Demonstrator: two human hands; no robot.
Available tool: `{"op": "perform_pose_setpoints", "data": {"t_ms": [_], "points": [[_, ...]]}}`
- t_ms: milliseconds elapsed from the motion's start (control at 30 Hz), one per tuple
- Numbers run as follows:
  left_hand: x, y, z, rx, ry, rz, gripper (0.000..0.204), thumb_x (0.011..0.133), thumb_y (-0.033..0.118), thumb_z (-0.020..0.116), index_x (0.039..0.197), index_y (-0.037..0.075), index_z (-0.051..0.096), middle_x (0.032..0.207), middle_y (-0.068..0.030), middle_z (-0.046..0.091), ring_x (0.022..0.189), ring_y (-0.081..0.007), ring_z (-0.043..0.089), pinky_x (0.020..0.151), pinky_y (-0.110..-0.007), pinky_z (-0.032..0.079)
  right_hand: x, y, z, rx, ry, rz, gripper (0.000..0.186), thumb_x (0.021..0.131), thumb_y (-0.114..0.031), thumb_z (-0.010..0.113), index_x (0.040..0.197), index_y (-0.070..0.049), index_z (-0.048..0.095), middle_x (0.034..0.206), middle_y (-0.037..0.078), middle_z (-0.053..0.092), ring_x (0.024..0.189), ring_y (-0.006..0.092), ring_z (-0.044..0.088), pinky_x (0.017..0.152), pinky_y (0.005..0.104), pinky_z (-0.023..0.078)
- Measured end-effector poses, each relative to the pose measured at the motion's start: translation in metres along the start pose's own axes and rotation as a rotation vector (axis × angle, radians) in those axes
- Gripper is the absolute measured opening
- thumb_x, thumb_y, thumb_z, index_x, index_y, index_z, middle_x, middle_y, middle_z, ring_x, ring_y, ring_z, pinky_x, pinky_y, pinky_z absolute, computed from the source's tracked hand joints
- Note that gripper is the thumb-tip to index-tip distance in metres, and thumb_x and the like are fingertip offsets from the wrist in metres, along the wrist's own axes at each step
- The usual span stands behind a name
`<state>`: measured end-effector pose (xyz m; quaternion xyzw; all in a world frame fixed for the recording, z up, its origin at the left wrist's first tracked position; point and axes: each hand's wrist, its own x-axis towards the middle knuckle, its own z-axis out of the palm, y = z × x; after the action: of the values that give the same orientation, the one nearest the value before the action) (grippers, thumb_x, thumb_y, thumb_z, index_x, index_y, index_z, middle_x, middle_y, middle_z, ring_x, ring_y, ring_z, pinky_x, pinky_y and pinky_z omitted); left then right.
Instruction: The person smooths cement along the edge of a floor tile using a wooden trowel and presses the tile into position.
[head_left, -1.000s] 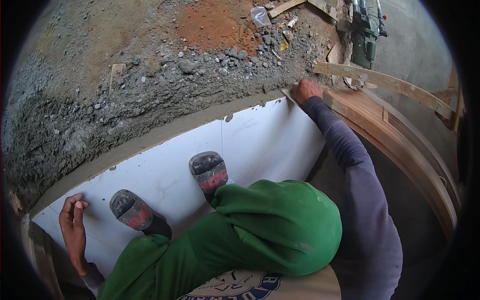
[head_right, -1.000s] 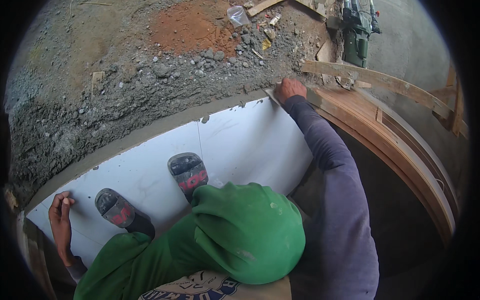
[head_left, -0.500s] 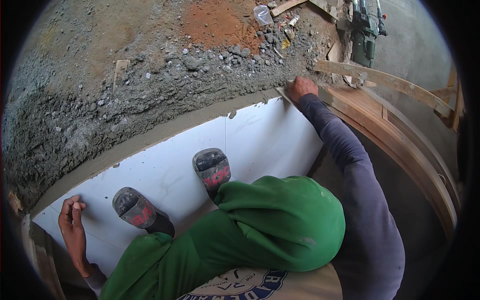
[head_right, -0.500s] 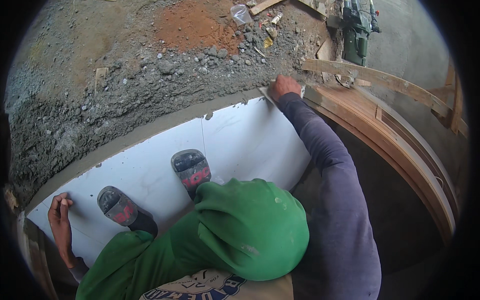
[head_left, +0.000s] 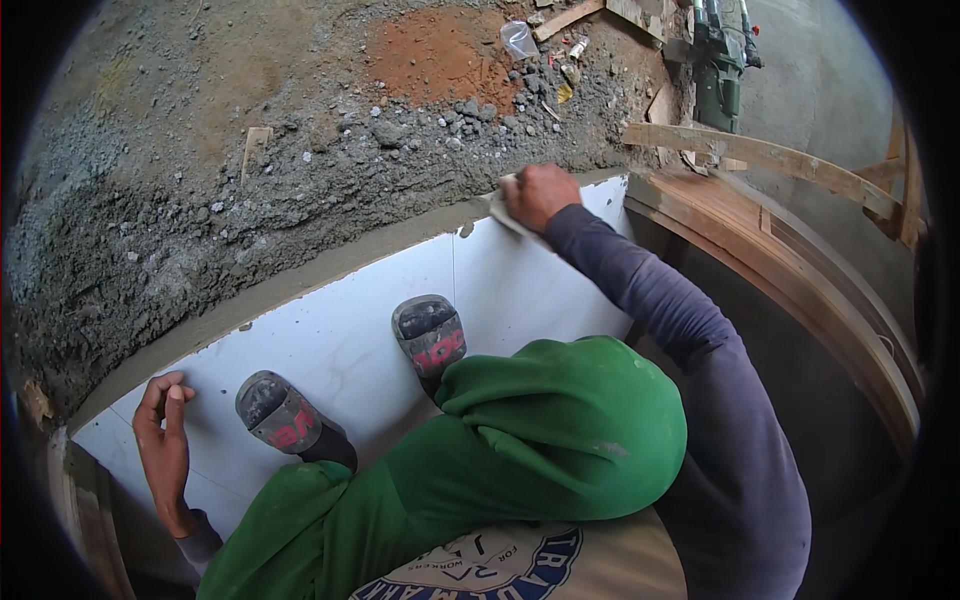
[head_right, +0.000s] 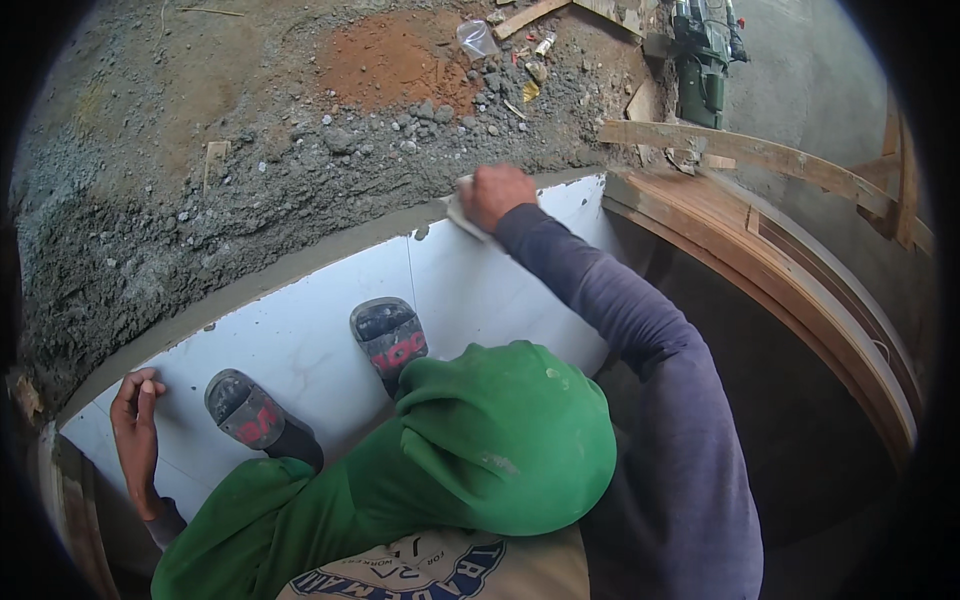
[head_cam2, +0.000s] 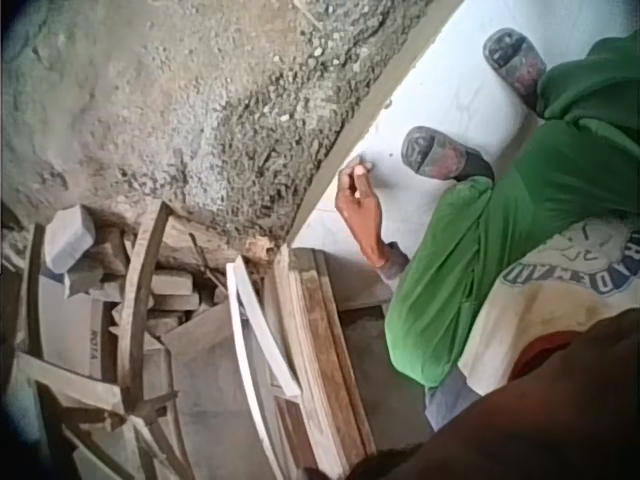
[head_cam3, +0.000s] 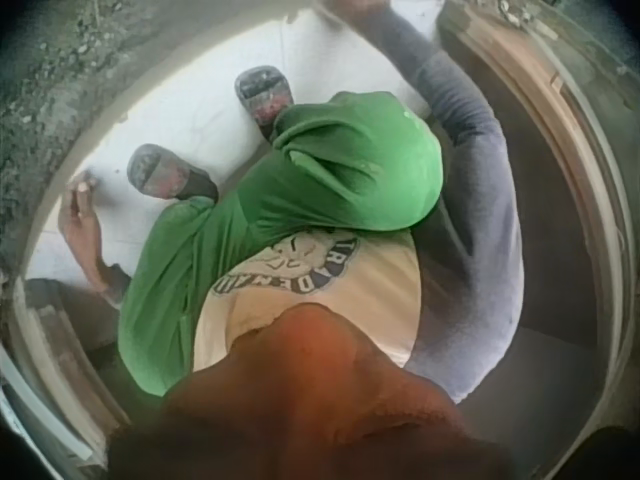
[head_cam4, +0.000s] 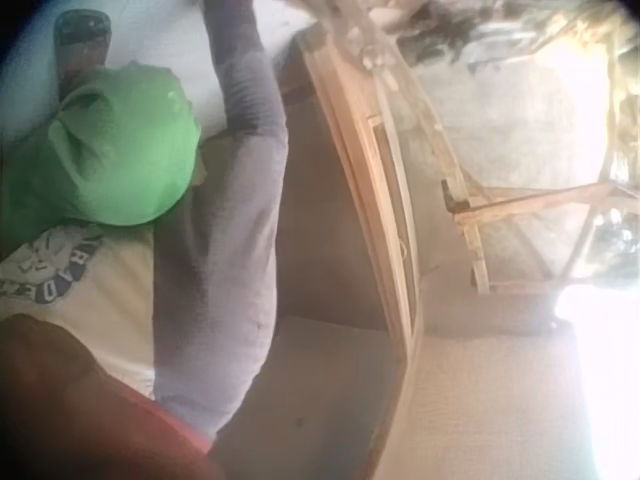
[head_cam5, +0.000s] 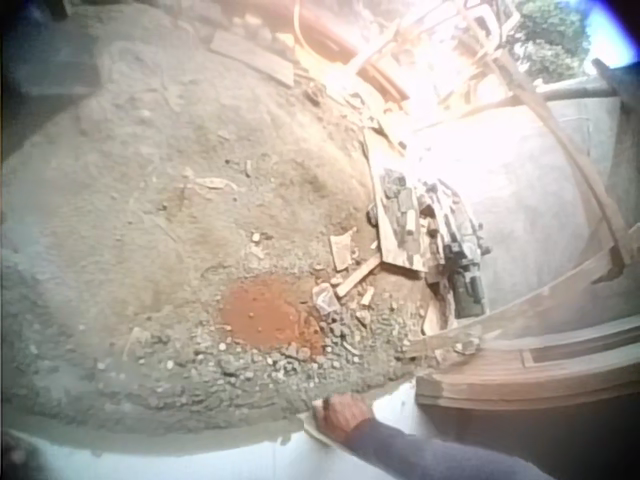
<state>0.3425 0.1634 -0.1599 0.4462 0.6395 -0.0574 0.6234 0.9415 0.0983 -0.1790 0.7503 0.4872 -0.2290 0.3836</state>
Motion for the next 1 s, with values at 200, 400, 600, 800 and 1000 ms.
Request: {"op": "perform_pose_setpoints", "data": {"t_ms": [200,400,600,800,1000], "points": [[-0.008,0.028,-0.014,0.001,0.09,0.091,0.025,0.109,0.02,0.061,0.117,-0.001,0.071,0.094,-0.0052,0.071,0.094,-0.0148,0.061,0.092,-0.032,0.048,0.0,0.039,0.001,-0.042,-0.007,0.033,0.044,0.103,-0.043,0.059,0.101,-0.002,0.075,0.106,0.026,0.073,0.105,0.0415,0.072,0.095,0.0524,0.055],[-0.034,0.128,0.013,0.049,-0.141,0.436,0.019,0.1,0.009,0.066,0.115,0.0,0.073,0.089,-0.0111,0.072,0.085,-0.0209,0.067,0.084,-0.035,0.051,-0.014,-0.032,-0.006,0.014,-0.017,0.027,0.047,0.102,-0.045,0.058,0.104,-0.002,0.075,0.106,0.025,0.074,0.107,0.0414,0.072,0.096,0.0534,0.055],[-0.065,0.216,0.023,0.126,-0.47,1.332,0.037,0.079,0.015,0.077,0.115,0.007,0.078,0.077,-0.0002,0.064,0.068,-0.0137,0.063,0.062,-0.029,0.049,-0.01,-0.004,-0.012,-0.033,-0.036,0.101,0.046,0.102,-0.044,0.058,0.104,-0.002,0.075,0.109,0.026,0.073,0.106,0.039,0.071,0.097,0.0514,0.054],[-0.082,0.213,0.056,-0.103,-0.048,1.417,0.051,0.074,0.019,0.07,0.125,0.024,0.079,0.082,0.0023,0.054,0.072,-0.0141,0.055,0.065,-0.029,0.048,-0.039,-0.122,-0.036,0.061,-0.006,-0.13,0.05,0.103,-0.047,0.056,0.106,0.0,0.075,0.111,0.027,0.073,0.108,0.0413,0.071,0.097,0.0533,0.054],[-0.046,0.192,0.018,0.413,-0.349,1.052,0.039,0.089,0.002,0.07,0.128,0.002,0.07,0.084,-0.0061,0.069,0.078,-0.0216,0.067,0.073,-0.035,0.052,-0.022,-0.03,-0.014,-0.084,-0.042,0.061,0.051,0.103,-0.047,0.057,0.106,0.0,0.075,0.112,0.026,0.073,0.109,0.0406,0.072,0.095,0.053,0.056]]}}
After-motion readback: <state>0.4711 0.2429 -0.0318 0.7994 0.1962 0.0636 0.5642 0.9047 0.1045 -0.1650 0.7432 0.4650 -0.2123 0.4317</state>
